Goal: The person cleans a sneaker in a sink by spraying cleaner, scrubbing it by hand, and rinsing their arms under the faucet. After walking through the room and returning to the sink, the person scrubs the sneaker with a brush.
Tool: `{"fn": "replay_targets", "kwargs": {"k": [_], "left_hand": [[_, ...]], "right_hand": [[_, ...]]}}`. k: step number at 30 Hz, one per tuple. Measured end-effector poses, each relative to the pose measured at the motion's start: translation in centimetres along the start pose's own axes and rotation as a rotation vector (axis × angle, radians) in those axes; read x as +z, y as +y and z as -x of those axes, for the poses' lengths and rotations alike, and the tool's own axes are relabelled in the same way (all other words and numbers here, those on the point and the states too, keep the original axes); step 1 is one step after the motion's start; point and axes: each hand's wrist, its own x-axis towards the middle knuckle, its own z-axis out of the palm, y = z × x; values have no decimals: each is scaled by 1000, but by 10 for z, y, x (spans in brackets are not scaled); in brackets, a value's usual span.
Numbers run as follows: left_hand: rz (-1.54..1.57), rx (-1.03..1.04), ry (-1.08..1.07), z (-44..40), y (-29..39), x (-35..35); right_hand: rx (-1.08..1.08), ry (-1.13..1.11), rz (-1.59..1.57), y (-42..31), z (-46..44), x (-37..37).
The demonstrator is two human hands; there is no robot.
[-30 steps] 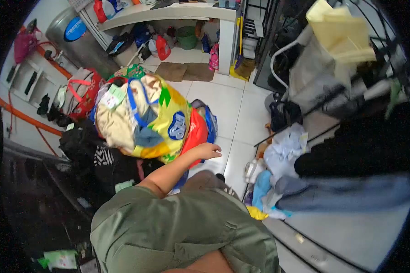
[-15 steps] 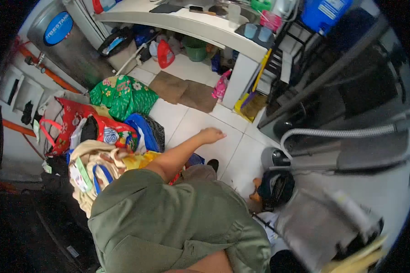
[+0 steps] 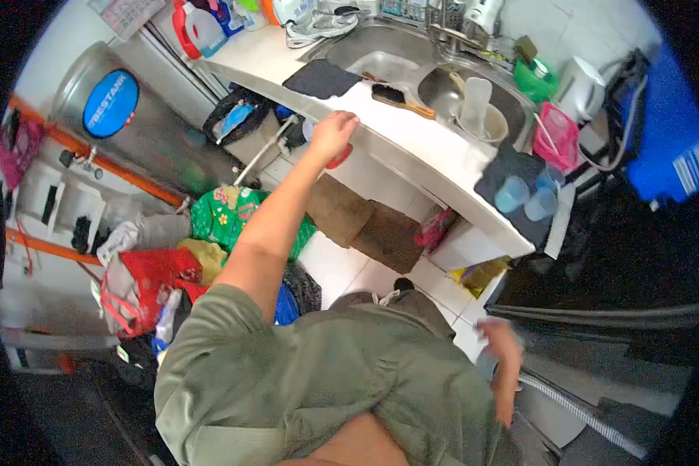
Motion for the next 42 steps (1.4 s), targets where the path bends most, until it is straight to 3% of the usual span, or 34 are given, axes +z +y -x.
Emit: {"fn": "replay_targets", "kwargs": {"k": [1, 2, 5, 7, 9, 11, 18, 20, 21, 22, 23, 26, 28, 29, 31, 34, 38, 40, 41, 42], "left_hand": [[-3, -8, -20, -16, -17, -6], [-77, -3, -42, -35, -31, -13], [-169, -7, -130, -91, -87, -14], [-277, 188, -154, -122, -117, -14], [-260, 347, -260, -157, -148, -10], [-221, 610, -237, -181, -168, -8], [37, 831, -511, -213, -185, -44], [130, 749, -692, -243, -196, -55], [181, 688, -743, -267, -202, -58], [221, 702, -588, -294, -216, -57], [36, 668, -430, -318, -224, -63], [-300, 569, -46, -389, -244, -85], [-495, 402, -42, -423, -255, -97], [-497, 412, -50, -434, -262, -95], [-640, 374, -313, -443, -279, -82], [-569, 530, -253, -456, -303, -54], [-422, 686, -314, -493, -278, -70], [-162, 442, -562, -511, -247, -86], [-151, 453, -577, -517, -252, -77], [103, 359, -675, -531, -254, -66]], "right_hand": [[-162, -21, 211, -54, -29, -3], [-159, 15, 295, -133, -29, 6], [-725, 95, 361, -281, -63, 39], [-759, 178, 443, -348, -101, 59], [-758, 413, 447, -404, -130, 83], [-782, 712, 490, -443, -155, 105], [-649, 1052, 592, -513, -206, 138], [-690, 1146, 612, -545, -205, 144], [-677, 1148, 606, -561, -212, 145], [-678, 975, 450, -579, -223, 145], [-682, 802, 295, -599, -238, 145], [-773, 650, 591, -654, -327, 153], [-473, 476, 843, -676, -403, 159], [-311, 372, 904, -677, -438, 167], [-106, 48, 1145, -670, -492, 177], [-5, -112, 1105, -650, -554, 191], [-161, 163, 986, -639, -571, 201], [119, 97, 416, -701, -482, 187], [196, 107, 477, -688, -496, 179], [139, 151, 416, -687, -492, 168]]}}
